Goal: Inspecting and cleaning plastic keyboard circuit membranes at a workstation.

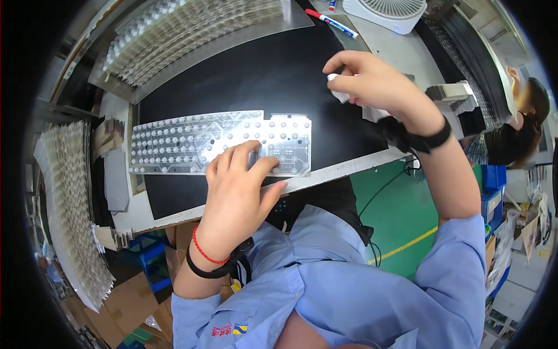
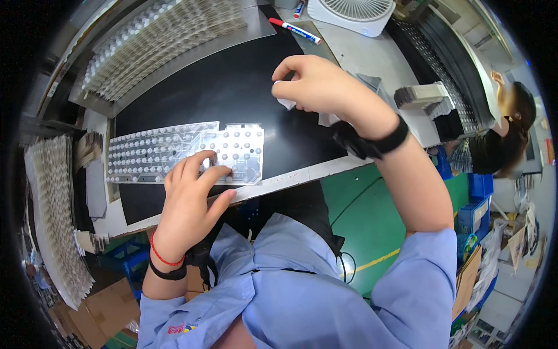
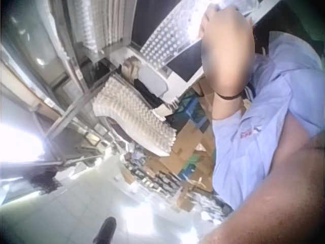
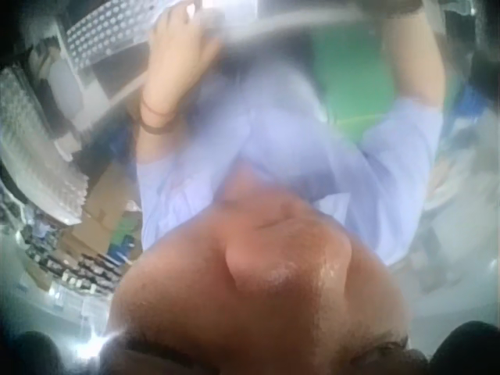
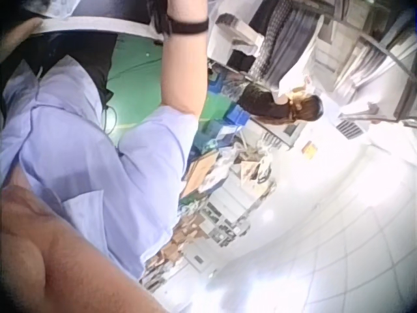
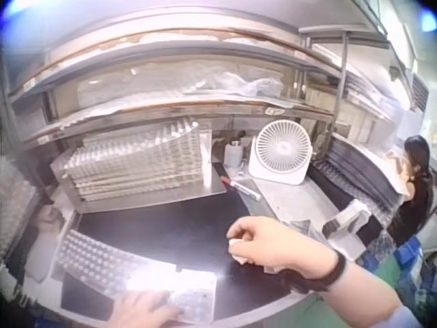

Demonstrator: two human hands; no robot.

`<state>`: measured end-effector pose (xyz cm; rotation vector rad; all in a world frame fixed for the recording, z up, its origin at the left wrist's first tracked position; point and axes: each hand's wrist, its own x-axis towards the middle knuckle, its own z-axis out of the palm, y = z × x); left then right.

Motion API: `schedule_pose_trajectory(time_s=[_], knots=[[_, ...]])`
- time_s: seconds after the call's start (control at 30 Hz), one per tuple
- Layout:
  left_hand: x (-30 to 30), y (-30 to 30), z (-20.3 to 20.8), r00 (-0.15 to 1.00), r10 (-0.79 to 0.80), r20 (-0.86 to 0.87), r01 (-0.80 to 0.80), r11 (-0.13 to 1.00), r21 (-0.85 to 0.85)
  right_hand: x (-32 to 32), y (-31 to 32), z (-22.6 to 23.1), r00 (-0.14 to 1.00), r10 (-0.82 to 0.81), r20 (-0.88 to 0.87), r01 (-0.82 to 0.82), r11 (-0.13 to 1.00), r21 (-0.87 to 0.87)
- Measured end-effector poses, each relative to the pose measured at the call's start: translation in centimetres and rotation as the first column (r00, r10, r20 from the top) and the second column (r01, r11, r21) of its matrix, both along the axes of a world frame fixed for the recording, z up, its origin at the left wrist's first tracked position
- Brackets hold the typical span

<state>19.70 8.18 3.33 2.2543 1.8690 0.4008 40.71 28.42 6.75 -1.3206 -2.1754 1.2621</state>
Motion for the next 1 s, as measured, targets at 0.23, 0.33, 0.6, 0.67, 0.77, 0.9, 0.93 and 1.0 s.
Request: schedule_pose_trajectory(time_s=[0.23,0.33,0.6,0.67,0.77,0.9,0.93,1.0], knots=[[8.3,2.9,-0.1,0.809,-0.317,0.496,0.213,0.943,0.255,10.0,-10.6,0.8,0.824,-0.424,-0.377,0.224,0.854,-0.470],[12.7,3.5,-1.0,0.638,-0.511,0.576,0.391,0.859,0.330,14.0,-14.9,-2.0,0.637,-0.613,-0.468,0.255,0.740,-0.622],[19.5,2.0,-7.0,0.639,-0.592,0.491,0.632,0.768,0.104,20.8,-21.6,-3.7,0.351,-0.754,-0.555,0.472,0.654,-0.590],[21.0,1.9,-5.4,0.563,-0.635,0.529,0.649,0.736,0.192,21.7,-22.1,-4.2,0.335,-0.774,-0.537,0.526,0.626,-0.576],[22.2,2.2,-5.1,0.576,-0.674,0.463,0.654,0.720,0.233,21.6,-22.0,-4.9,0.297,-0.781,-0.549,0.510,0.616,-0.601],[22.0,2.8,-6.0,0.681,-0.517,0.519,0.601,0.800,0.008,20.9,-21.3,-4.8,0.307,-0.785,-0.538,0.497,0.614,-0.613],[21.6,2.8,-4.2,0.643,-0.576,0.504,0.603,0.787,0.131,20.2,-21.0,-5.1,0.313,-0.785,-0.535,0.534,0.611,-0.585],[21.5,2.4,-4.3,0.687,-0.581,0.437,0.559,0.806,0.194,19.0,-20.5,-5.6,0.333,-0.781,-0.527,0.599,0.608,-0.522]])
